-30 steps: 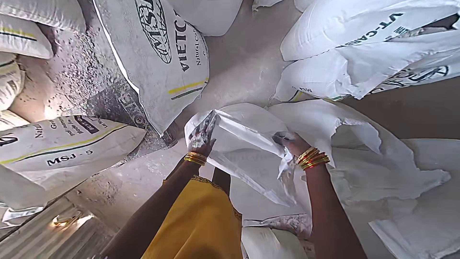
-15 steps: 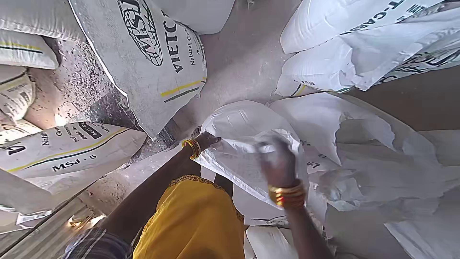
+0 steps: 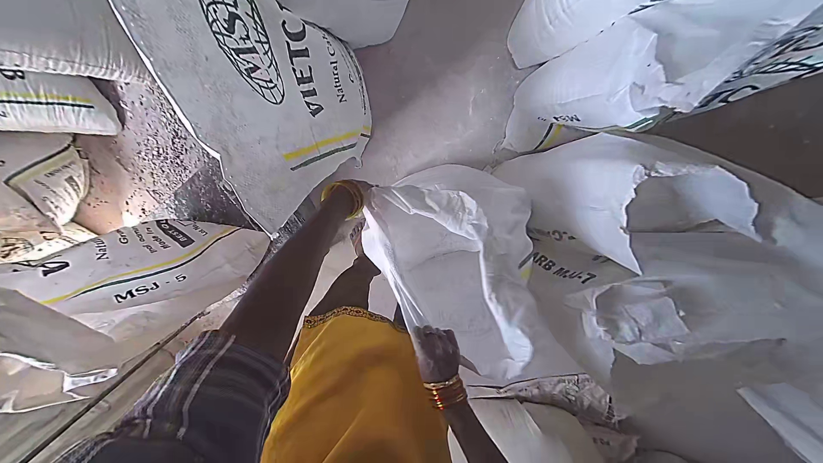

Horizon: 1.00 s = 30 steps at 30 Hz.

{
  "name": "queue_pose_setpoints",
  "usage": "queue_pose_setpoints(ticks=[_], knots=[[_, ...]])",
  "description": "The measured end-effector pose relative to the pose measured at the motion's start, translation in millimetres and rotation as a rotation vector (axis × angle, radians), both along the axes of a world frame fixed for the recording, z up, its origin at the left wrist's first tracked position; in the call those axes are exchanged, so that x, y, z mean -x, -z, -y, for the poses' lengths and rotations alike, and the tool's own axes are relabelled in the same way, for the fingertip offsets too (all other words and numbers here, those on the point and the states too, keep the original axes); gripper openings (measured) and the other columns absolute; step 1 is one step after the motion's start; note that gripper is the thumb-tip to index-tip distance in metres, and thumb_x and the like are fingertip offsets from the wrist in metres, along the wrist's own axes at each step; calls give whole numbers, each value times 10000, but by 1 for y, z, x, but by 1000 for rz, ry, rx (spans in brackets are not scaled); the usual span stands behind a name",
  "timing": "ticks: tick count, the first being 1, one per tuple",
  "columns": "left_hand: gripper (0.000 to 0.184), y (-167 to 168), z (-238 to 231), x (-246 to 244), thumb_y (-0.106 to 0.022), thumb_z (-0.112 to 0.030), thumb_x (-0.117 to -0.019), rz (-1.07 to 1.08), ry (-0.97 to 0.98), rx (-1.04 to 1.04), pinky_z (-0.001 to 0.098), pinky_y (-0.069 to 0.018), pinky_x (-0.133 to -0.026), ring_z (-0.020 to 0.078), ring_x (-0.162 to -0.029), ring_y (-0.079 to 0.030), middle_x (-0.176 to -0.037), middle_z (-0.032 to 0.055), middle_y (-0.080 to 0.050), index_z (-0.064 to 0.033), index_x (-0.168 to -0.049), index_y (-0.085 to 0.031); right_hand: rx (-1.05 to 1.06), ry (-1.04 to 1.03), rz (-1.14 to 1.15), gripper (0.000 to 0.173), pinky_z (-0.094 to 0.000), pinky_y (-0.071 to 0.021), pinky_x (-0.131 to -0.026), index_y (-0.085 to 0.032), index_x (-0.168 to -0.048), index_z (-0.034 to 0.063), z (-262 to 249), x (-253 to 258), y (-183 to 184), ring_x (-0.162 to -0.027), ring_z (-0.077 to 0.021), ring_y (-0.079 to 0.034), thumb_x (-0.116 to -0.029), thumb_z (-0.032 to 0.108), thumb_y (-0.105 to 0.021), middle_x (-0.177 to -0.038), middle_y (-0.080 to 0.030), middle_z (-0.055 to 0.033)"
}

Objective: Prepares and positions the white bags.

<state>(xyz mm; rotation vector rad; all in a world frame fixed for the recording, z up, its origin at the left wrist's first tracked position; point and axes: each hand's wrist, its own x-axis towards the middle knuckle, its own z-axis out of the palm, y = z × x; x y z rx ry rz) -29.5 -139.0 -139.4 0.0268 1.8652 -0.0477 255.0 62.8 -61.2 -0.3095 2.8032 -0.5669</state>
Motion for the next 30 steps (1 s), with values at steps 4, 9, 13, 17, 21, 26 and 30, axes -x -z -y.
queue_pose_setpoints(ticks=[4,9,13,17,21,26,30], knots=[[395,3,3,-14,-505,-118,-1073,2,-338,5,555,-353,-1166,418,-1410,-467,-1469,282,-526,45,-1433,-529,-53,62,74,169,-674,-494,-883,-783,-897,-16,-41,-6,15,-845,-453,-730,-827,-52,-634,-868,-739,-237],[681,-38,-39,-22,-716,-218,-914,-680,-189,-290,633,-285,-1176,464,-1469,-369,-1571,286,-403,-49,-1524,-466,33,143,-35,251,-703,-410,-1003,-779,-1035,48,-50,-50,12,-1036,-397,-716,-930,105,-558,-1036,-756,-175],[519,-51,-127,-72,-747,-263,-910,-561,588,-1225,603,-222,-1232,372,-1472,-422,-1530,181,-525,-107,-1396,-649,119,235,-61,301,-697,-401,-1012,-787,-1077,90,-37,-59,6,-1022,-394,-713,-928,57,-527,-1017,-752,-176],[270,-65,-199,-76,-529,-62,-1045,-51,850,-1164,494,-261,-1229,324,-1407,-517,-1342,163,-679,0,-1218,-727,119,218,-59,242,-715,-430,-987,-797,-1056,80,-28,-71,23,-1007,-380,-729,-878,145,-646,-1012,-763,-149],[409,-74,-236,-51,-578,-317,-1057,179,770,-830,616,-466,-988,477,-1137,-640,-1131,289,-695,59,-1135,-719,23,179,4,229,-534,-511,-1025,-799,-981,42,-29,-82,24,-955,-303,-763,-926,29,-578,-966,-787,-107],[468,-50,-267,-14,-601,-340,-1046,179,722,-665,612,-461,-970,435,-1084,-639,-1067,288,-675,121,-1042,-680,-38,212,-54,204,-479,-557,-980,-775,-878,-15,-36,-93,50,-949,-331,-764,-901,-26,-572,-924,-775,-170],[440,-29,-282,26,-631,-276,-1036,149,719,-448,580,-454,-912,401,-966,-625,-973,293,-644,154,-941,-634,-5,320,-53,162,-497,-538,-993,-751,-872,-72,-61,-100,65,-1000,-376,-749,-852,-91,-591,-954,-773,-200]])
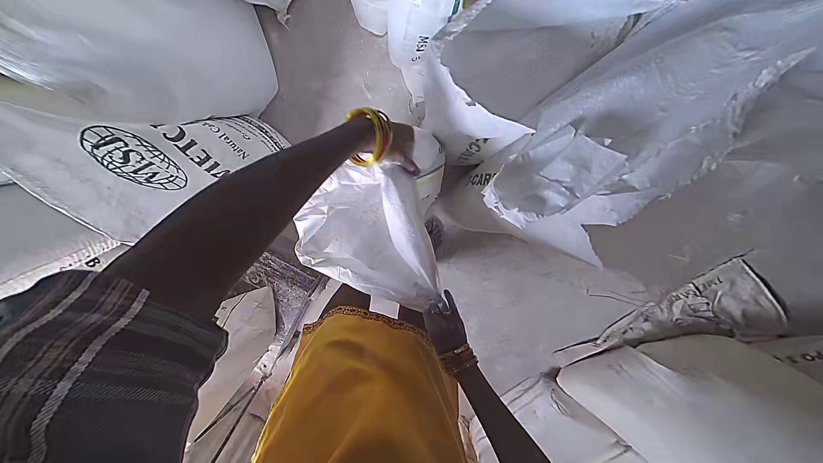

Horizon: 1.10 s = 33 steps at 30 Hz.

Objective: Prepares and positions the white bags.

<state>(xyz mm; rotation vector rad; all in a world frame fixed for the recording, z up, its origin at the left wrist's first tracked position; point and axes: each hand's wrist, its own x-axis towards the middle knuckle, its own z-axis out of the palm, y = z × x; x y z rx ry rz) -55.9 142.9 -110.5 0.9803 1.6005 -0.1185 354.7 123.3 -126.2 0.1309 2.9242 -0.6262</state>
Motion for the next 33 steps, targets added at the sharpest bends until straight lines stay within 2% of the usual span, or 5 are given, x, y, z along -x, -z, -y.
queue_pose_setpoints(ticks=[11,19,23,28,33], knots=[[624,-49,80,-82,-672,-350,-964,-705,-1206,-426,488,-373,-1165,384,-1347,-520,-1382,300,-575,87,-1387,-531,306,478,-44,414,-569,-541,-925,-705,-1051,-133,-18,94,-33,-1001,-496,-687,-857,232,-725,-1034,-703,-323],[735,-14,142,-231,-437,-606,-1047,0,-1582,706,559,-447,-1083,369,-1221,-637,-1291,252,-655,31,-1394,-555,94,547,193,713,-603,-523,-897,-558,-1289,-60,-8,210,-8,-1123,-487,-631,-899,520,-699,-1184,-624,-320],[367,11,131,-249,-471,-232,-1112,-4,-2422,435,347,-567,-780,225,-839,-695,-1034,234,-681,103,-1197,-592,304,494,59,372,-503,-520,-953,-657,-1173,-105,-23,220,1,-1074,-407,-664,-1018,230,-612,-1126,-669,-309],[396,6,154,-281,-275,-231,-1145,464,-3136,-76,399,-538,-938,234,-1119,-631,-1291,159,-582,-39,-1476,-374,769,1062,219,229,-230,-506,-784,-636,-1102,-52,-58,229,1,-807,-37,-582,-1069,149,-530,-924,-616,-53],[426,21,207,-288,-192,-361,-1127,355,-3286,-439,419,-580,-838,199,-983,-679,-1075,70,-677,-130,-1268,-521,230,782,655,322,-321,-407,-1069,-529,-1332,-118,-96,243,1,-1257,-204,-538,-1089,48,-399,-1353,-570,-221]])
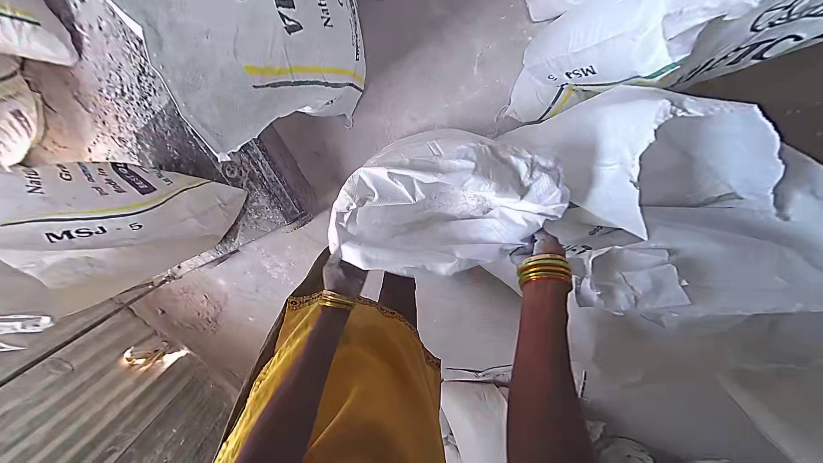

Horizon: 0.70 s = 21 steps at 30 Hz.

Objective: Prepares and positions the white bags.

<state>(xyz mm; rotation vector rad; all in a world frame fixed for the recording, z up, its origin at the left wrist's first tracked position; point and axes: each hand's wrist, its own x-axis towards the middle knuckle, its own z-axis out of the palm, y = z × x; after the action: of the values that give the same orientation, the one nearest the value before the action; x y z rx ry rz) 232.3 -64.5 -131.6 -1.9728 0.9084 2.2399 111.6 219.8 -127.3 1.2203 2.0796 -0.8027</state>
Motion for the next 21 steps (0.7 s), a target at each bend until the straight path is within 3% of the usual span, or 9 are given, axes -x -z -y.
queue_pose_setpoints(ticks=[2,4,6,9,10,12,14,17,21], knots=[[452,7,26,-1,-195,-368,-1113,-89,-9,41,468,-548,-905,205,-1073,-645,-1140,69,-663,-137,-1264,-553,-150,-639,389,352,-518,-389,-1133,-531,-1316,-165,-8,16,-16,-1377,-414,-502,-1042,56,-540,-1408,-541,-336],[438,21,40,-2,-242,-347,-1093,-219,43,38,475,-544,-936,198,-1102,-642,-1145,68,-679,-135,-1227,-602,-226,-708,409,348,-529,-415,-1099,-580,-1266,-135,-11,19,-6,-1328,-410,-545,-1001,88,-619,-1362,-582,-315],[404,27,43,5,-280,-316,-1092,-211,60,90,448,-557,-914,185,-1061,-657,-1104,69,-690,-117,-1196,-615,-156,-275,203,294,-401,-416,-1095,-551,-1297,-140,-2,19,-2,-1280,-290,-557,-1036,-27,-475,-1363,-577,-267],[440,1,39,21,-253,-325,-1129,175,96,171,425,-534,-912,221,-1082,-629,-1223,139,-627,-57,-1363,-511,-58,446,-212,319,-323,-491,-851,-470,-1339,-30,18,11,-15,-1004,-179,-563,-1116,159,-342,-1189,-527,-164],[439,-13,34,23,-300,-294,-1133,312,155,203,432,-532,-927,262,-1116,-624,-1300,197,-600,-20,-1430,-472,-47,454,-326,390,-341,-507,-953,-443,-1437,-35,26,2,-32,-1175,-207,-582,-1118,182,-380,-1369,-527,-205],[494,-46,21,18,-445,-243,-1110,476,339,255,480,-501,-964,353,-1186,-599,-1385,309,-545,55,-1499,-377,-79,28,-547,540,-330,-364,-1172,-295,-1507,-170,54,-20,-73,-1447,-335,-420,-1062,96,-446,-1550,-357,-359],[585,-75,1,15,-553,-225,-1059,482,450,252,507,-485,-988,365,-1234,-570,-1409,323,-522,91,-1507,-349,-182,-523,-775,638,-445,-334,-1190,-381,-1359,-296,88,-36,-86,-1401,-499,-411,-976,179,-568,-1440,-383,-488],[380,-87,-24,41,-600,-195,-1048,524,414,165,432,-495,-963,275,-1126,-622,-1249,258,-642,107,-1278,-593,-194,-1080,-896,392,-545,-422,-1087,-712,-1164,-48,143,-25,-50,-1256,-409,-601,-953,277,-658,-1273,-651,-292],[357,-44,-18,75,-555,-211,-1076,632,249,57,474,-492,-953,327,-1069,-617,-1168,295,-634,127,-1168,-621,-63,-1595,-1098,313,-617,-377,-1109,-677,-1255,-31,168,31,22,-1330,-435,-563,-965,8,-566,-1355,-650,-229]])
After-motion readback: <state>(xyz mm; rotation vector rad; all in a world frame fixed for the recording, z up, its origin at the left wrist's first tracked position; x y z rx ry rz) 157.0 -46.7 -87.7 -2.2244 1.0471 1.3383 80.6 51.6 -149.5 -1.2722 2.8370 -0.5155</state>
